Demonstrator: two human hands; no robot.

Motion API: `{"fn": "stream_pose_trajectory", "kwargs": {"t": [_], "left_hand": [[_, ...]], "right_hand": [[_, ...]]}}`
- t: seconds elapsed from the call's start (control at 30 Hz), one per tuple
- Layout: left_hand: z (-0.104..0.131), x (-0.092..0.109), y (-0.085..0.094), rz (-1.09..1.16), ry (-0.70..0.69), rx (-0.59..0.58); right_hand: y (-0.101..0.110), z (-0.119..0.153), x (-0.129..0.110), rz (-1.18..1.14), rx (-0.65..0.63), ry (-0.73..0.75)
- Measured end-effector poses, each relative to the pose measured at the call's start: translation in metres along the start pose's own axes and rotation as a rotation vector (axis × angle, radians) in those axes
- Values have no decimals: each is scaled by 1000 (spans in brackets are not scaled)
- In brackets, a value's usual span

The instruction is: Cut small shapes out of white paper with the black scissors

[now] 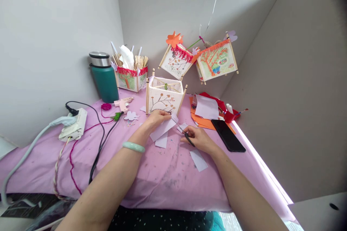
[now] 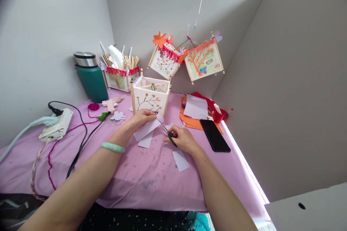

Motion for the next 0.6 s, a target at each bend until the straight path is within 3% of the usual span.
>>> {"fn": "stream_pose_trajectory", "kwargs": {"t": [0.6], "left_hand": [[6,6,0,-85,-19,7]], "right_hand": [[0,0,2,8,2,11]]}}
Point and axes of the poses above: each hand's wrist, its own z-axis away from the middle knuckle, its own y-axis out of the back of the hand, x = y × z, the point moved 6 cm from there along -z, towards the middle knuckle, and after that the axes turned 7 degrees about z, right-handed, at the moved point
